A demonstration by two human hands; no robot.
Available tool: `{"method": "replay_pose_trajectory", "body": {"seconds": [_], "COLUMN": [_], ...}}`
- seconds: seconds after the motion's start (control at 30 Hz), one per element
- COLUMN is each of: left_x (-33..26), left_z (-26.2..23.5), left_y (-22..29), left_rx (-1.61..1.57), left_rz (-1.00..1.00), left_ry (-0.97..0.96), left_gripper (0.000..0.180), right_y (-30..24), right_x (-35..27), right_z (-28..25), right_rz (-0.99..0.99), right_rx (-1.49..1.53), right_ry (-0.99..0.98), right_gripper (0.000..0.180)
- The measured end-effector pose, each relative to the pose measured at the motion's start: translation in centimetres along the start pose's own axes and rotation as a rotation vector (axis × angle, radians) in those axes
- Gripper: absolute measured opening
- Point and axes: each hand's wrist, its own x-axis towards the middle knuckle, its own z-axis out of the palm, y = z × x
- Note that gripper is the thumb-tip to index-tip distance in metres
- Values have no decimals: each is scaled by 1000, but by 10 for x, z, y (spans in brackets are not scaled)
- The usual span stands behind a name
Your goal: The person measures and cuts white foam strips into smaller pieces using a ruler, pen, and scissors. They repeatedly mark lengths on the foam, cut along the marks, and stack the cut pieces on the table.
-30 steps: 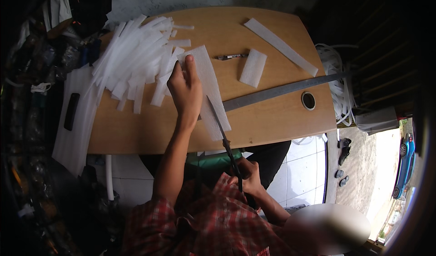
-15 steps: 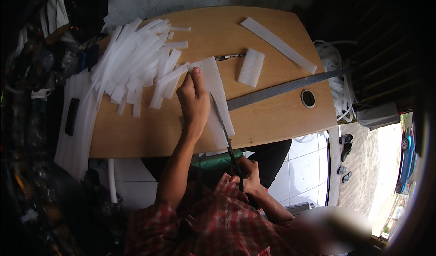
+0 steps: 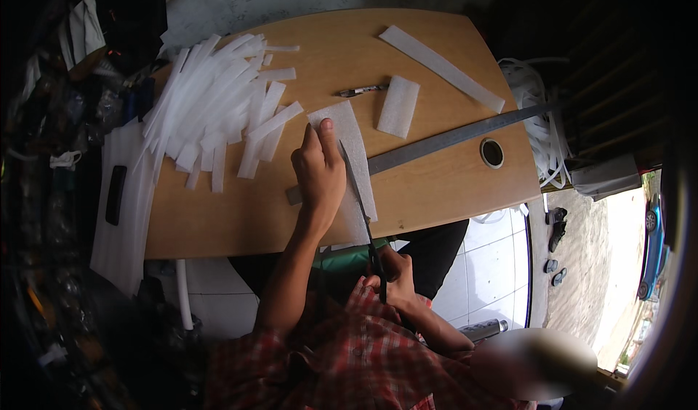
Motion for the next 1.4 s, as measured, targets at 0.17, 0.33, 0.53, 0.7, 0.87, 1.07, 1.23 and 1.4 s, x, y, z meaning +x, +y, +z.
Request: {"method": "replay_pose_trajectory", "body": {"seconds": [0.17,0.33,0.53,0.7,0.87,1.07,1.23,1.4], "left_x": [-3,-10,-13,-18,-19,-24,-17,-13], "left_z": [-2,-2,-1,-2,0,-13,-18,3], "left_y": [-4,-1,-1,-2,-5,-11,-18,-16], "left_rx": [31,32,44,8,-68,-113,-307,-463], "left_rz": [-73,-58,-64,-85,-40,-202,-388,-423], "left_ry": [-80,-113,-153,-229,-215,-279,-293,-600], "left_gripper": [35,36,37,39,37,35,23,19], "right_y": [-1,2,-3,-3,-9,-10,-17,-26], "right_x": [3,8,10,23,31,40,39,31], "right_z": [-2,-4,-3,-4,-4,-7,-19,-41], "right_rz": [-23,-47,19,6,20,11,-42,2], "right_rx": [0,-52,-20,17,-5,66,128,127], "right_ry": [10,5,10,17,44,69,59,151], "right_gripper": [62,64,69,73,68,65,66,70]}}
